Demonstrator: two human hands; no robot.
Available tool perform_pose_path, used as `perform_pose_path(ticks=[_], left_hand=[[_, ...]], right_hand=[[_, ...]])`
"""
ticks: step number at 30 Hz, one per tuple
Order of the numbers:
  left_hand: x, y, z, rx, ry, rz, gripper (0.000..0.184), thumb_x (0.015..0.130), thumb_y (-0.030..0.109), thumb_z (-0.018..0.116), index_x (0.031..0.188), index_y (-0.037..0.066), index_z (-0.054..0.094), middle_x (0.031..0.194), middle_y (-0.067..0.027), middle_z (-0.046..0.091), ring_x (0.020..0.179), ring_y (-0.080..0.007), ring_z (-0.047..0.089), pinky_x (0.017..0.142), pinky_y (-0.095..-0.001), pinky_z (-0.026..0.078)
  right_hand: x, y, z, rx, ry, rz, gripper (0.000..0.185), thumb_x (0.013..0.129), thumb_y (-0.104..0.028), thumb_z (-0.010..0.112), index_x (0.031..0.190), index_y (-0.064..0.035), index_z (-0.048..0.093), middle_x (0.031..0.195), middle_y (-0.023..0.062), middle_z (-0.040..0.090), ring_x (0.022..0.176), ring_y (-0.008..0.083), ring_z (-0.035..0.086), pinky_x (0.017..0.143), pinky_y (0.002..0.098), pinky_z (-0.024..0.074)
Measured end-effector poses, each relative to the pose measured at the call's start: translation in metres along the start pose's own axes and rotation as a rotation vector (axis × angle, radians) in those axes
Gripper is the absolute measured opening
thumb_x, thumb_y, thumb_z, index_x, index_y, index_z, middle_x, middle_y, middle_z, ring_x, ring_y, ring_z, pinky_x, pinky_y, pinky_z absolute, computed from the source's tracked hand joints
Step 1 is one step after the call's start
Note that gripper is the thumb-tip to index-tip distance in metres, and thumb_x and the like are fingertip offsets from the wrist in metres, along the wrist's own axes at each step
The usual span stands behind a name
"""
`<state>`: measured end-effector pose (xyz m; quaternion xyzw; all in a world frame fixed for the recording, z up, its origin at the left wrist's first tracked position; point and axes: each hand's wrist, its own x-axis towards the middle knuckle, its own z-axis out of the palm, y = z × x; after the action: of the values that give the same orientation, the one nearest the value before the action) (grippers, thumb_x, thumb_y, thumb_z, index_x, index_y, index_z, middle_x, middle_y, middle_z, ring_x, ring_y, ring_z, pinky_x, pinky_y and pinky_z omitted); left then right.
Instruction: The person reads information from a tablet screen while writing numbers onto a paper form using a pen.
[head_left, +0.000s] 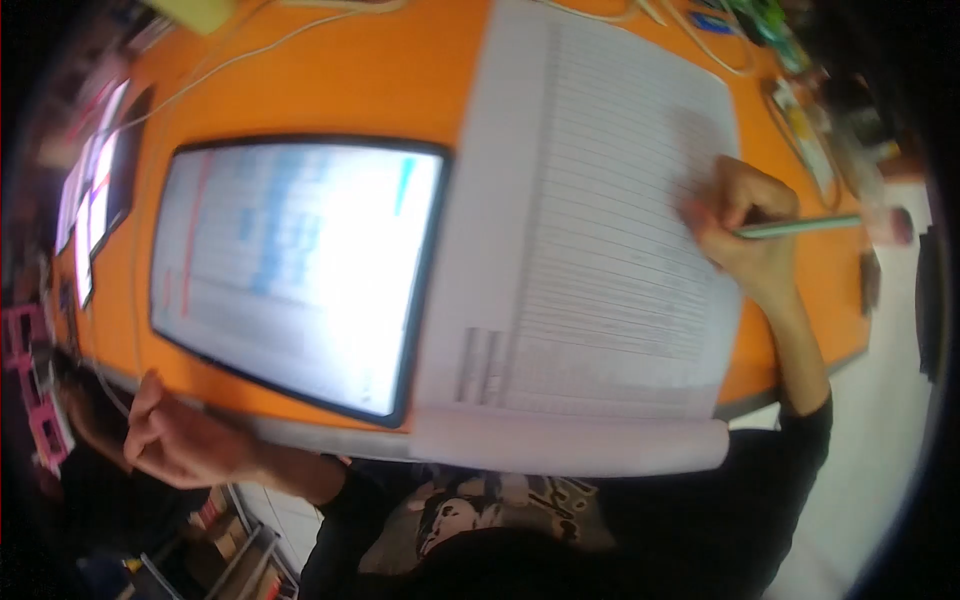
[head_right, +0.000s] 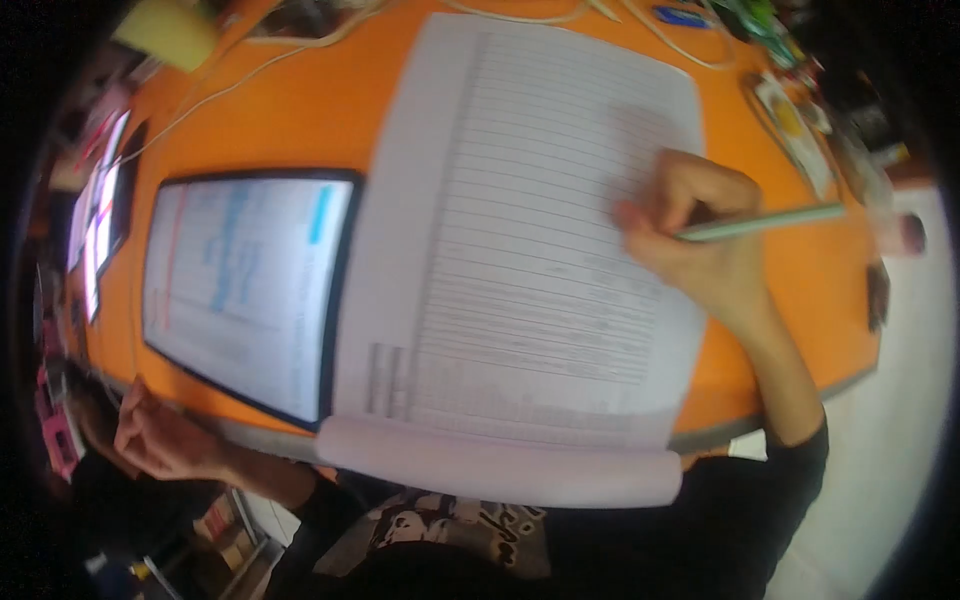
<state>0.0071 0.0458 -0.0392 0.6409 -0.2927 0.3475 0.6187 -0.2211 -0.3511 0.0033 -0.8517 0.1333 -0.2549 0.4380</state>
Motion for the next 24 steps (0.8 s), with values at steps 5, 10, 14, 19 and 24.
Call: perform_pose_path(ticks=[5,10,14,19,24], left_hand=[[0.008,0.027,0.041,0.278,-0.226,0.079,0.018,0.088,0.021,0.053,0.094,0.008,0.041,0.092,-0.0153,0.063,0.095,-0.0233,0.057,0.095,-0.0447,0.036],[0.016,0.036,0.067,0.356,-0.528,0.215,0.039,0.082,0.038,0.055,0.111,0.017,0.039,0.111,-0.0172,0.062,0.121,-0.0300,0.046,0.109,-0.0452,0.007],[0.022,0.052,0.084,0.556,-0.760,0.221,0.048,0.083,0.048,0.045,0.114,0.012,0.038,0.119,-0.0175,0.058,0.128,-0.0343,0.040,0.110,-0.0546,0.004],[0.017,0.045,0.088,0.422,-0.820,0.216,0.053,0.087,0.039,0.044,0.130,0.018,0.022,0.123,-0.0186,0.055,0.126,-0.0353,0.041,0.110,-0.0568,0.009],[0.004,0.036,0.091,0.129,-0.708,0.073,0.070,0.084,0.031,0.050,0.137,0.012,0.008,0.124,-0.0193,0.054,0.127,-0.0374,0.039,0.110,-0.0532,0.018]], right_hand=[[0.003,-0.010,0.003,0.169,0.011,0.192,0.036,0.073,0.010,0.060,0.059,-0.0088,0.033,0.057,-0.0008,0.042,0.041,0.0037,0.039,0.037,0.0178,0.0304],[0.002,-0.004,0.001,0.192,-0.013,0.151,0.033,0.075,0.010,0.060,0.062,-0.0091,0.036,0.062,-0.0011,0.042,0.040,0.0033,0.039,0.035,0.0177,0.0313],[0.006,-0.006,0.002,0.185,-0.013,0.122,0.029,0.076,0.010,0.060,0.065,-0.0086,0.040,0.063,-0.0009,0.043,0.043,0.0031,0.041,0.037,0.0175,0.0332],[0.013,-0.011,0.004,0.136,-0.042,-0.049,0.030,0.070,0.012,0.066,0.066,-0.0087,0.045,0.065,0.0010,0.048,0.049,0.0044,0.046,0.044,0.0177,0.0394],[0.006,-0.012,0.006,0.170,-0.084,0.015,0.034,0.066,0.010,0.071,0.060,-0.0088,0.043,0.063,0.0007,0.051,0.052,0.0052,0.048,0.048,0.0195,0.0407]])
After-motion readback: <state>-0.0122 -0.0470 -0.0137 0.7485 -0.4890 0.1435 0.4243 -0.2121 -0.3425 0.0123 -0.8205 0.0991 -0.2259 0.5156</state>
